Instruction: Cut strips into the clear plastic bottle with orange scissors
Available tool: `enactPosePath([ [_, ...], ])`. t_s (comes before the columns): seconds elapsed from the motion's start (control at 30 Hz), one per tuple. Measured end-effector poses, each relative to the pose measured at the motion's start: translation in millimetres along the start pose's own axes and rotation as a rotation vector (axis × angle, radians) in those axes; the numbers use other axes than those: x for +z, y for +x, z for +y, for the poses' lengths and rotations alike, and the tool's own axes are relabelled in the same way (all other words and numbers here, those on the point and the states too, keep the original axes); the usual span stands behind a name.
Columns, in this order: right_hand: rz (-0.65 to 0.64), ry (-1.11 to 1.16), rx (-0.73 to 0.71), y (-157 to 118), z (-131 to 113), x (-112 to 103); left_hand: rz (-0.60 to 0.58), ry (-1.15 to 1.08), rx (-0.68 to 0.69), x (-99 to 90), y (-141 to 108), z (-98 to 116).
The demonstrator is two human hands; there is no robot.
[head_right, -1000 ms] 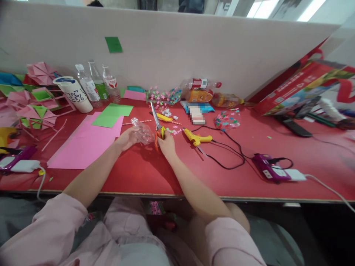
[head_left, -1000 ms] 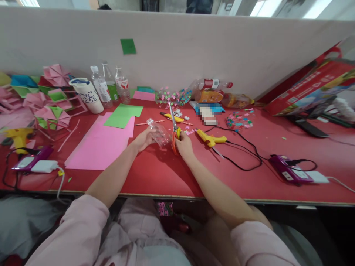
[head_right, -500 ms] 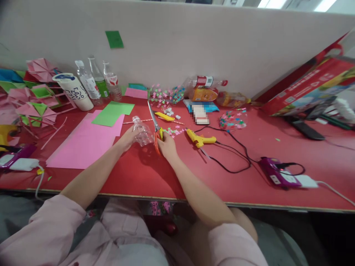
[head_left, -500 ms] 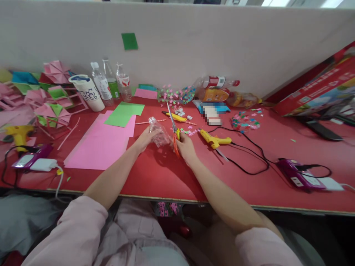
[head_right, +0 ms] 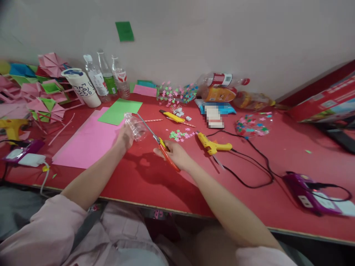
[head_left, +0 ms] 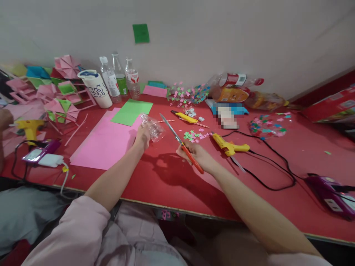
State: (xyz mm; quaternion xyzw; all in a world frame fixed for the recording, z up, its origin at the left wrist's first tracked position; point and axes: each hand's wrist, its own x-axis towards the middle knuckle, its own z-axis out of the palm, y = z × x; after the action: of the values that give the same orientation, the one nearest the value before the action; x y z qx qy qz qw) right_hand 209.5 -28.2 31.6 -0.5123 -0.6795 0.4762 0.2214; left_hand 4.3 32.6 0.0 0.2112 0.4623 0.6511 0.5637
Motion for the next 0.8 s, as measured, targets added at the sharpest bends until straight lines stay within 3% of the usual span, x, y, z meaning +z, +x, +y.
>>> enactPosePath([
  [0.2,-0.017,-0.119,0.027,-16.5,10.8,-7.2,0.031,-0.042,-0.003,9.1,-11.2,3.9],
  [0.37,-0.076,-0.287,0.051,-19.5,4.4,-16.8,0.008,-0.035,-0.001,8.9,-14.8,8.4],
  [0.57,-0.205,-0.121,0.128,-27.0,-3.7,-18.7,0.059,-0.088,0.103,1.8,-6.1,10.4],
  [0.8,-0.182,-0.064,0.174,-27.4,2.8,-1.1,0.036,-0.070,0.175,0.8,-4.8,4.4],
])
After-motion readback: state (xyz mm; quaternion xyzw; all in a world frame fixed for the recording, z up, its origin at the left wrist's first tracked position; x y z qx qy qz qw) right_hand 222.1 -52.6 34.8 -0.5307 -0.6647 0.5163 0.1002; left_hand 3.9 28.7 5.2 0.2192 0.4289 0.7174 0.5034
